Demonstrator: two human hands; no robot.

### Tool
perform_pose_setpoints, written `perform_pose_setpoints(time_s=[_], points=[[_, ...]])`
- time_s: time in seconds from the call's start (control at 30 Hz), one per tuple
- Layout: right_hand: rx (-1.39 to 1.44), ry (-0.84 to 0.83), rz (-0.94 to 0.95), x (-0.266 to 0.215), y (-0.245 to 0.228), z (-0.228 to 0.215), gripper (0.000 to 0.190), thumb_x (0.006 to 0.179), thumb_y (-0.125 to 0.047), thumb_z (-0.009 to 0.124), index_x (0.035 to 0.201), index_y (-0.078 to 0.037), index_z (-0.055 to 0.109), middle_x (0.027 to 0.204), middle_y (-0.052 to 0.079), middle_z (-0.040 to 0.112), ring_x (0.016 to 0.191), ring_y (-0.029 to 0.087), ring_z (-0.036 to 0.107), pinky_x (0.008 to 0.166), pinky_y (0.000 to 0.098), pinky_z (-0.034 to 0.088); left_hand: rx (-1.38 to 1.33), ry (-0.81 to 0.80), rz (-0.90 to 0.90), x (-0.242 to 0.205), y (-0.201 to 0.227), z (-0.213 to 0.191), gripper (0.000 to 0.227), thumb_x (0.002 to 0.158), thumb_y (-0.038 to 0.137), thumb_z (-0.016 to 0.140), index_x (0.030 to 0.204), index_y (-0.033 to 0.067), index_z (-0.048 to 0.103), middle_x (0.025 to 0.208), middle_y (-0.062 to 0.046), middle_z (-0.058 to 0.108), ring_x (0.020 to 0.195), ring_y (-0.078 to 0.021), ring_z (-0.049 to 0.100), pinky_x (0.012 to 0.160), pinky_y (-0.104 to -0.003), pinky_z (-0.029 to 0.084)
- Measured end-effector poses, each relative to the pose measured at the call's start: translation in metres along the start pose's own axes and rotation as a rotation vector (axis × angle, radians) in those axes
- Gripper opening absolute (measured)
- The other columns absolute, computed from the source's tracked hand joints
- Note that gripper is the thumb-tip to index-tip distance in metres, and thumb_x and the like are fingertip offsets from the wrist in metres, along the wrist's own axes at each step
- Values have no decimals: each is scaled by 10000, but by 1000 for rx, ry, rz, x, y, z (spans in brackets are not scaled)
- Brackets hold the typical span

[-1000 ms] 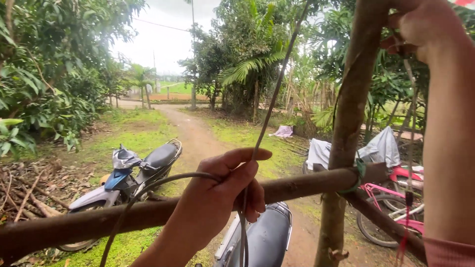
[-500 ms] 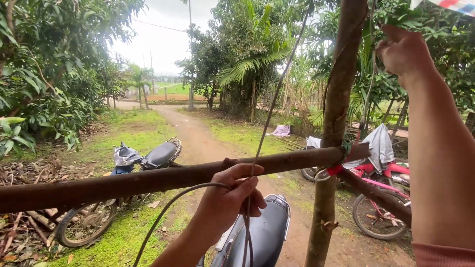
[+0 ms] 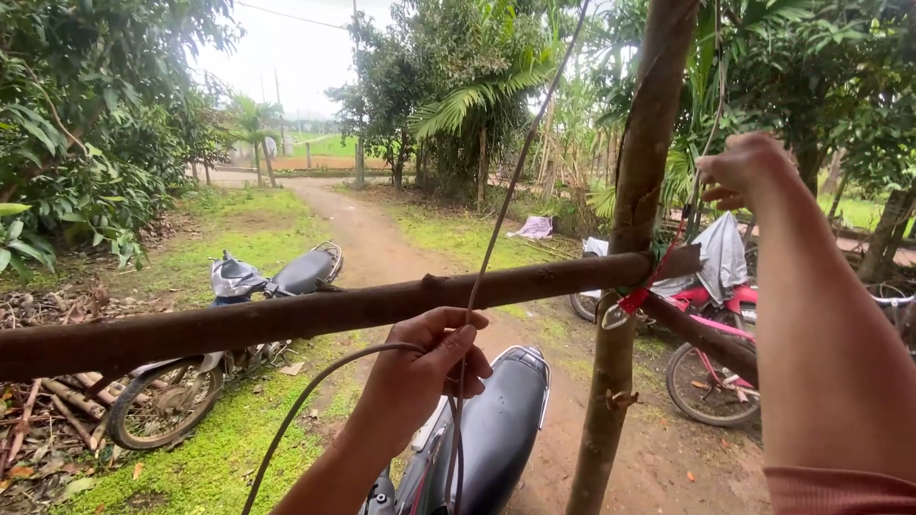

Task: Installing and securing electrical wiring and a power strip onto a makeshift wooden frame outdoors.

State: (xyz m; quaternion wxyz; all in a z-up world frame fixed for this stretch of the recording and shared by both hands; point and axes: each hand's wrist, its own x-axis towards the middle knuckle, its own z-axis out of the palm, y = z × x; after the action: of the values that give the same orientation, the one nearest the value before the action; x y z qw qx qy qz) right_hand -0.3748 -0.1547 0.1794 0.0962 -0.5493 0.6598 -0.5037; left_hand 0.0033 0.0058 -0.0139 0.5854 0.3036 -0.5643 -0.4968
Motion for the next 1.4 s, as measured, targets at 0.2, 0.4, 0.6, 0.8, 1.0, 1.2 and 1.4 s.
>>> perform_pose_setpoints(time_s=[0.2,0.4,0.6,0.8,1.0,1.2,1.4], points=[[-235,-73,194,33,10,23,353,1036,-355,676,892,-39,736,781,140,688,590,238,563,544,396,501,-26,-30,1,-9,-4,5,153,1006,98,598,1061,-4,698,704,-200,721,519,-220,618,506,-317,503],[-310,-60,176,27,25,47,279,1013,-272,695,955,-7,630,962,196,633,769,316,560,670,438,501,-50,-25,-1,-20,-4,14,167,1003,109,601,1066,-11,699,706,-193,721,524,-224,639,516,-316,519],[-291,-6,127,-22,6,43,154,1002,-143,686,1051,2,672,1076,219,670,943,371,642,818,472,563,-122,-48,7,-14,-25,16,165,999,89,596,1073,-22,693,703,-204,711,514,-240,646,509,-326,555],[-294,-97,14,-52,23,43,336,963,-228,759,751,-84,542,731,85,520,619,234,456,556,388,383,-106,-44,-46,-19,-34,25,194,1021,83,549,1084,-36,688,716,-215,708,509,-247,632,508,-326,558],[-319,-175,-24,-83,27,53,192,935,-200,758,871,-32,689,774,100,557,661,231,476,566,356,381,-88,-53,-75,-9,-56,35,211,1040,121,533,1051,-13,697,712,-200,703,522,-234,615,506,-318,517],[-458,-184,-166,-98,49,52,223,799,-235,763,975,-118,837,867,160,788,947,381,732,888,480,555,-59,-74,60,9,-84,47,219,1058,113,508,1066,-28,676,674,-188,688,560,-231,718,558,-323,634],[-478,-160,-158,-136,37,32,169,817,-226,756,941,-168,856,909,170,784,957,391,725,883,471,556,-90,-95,49,17,-95,64,201,1053,113,518,1028,-22,666,687,-198,693,564,-230,717,538,-307,625]])
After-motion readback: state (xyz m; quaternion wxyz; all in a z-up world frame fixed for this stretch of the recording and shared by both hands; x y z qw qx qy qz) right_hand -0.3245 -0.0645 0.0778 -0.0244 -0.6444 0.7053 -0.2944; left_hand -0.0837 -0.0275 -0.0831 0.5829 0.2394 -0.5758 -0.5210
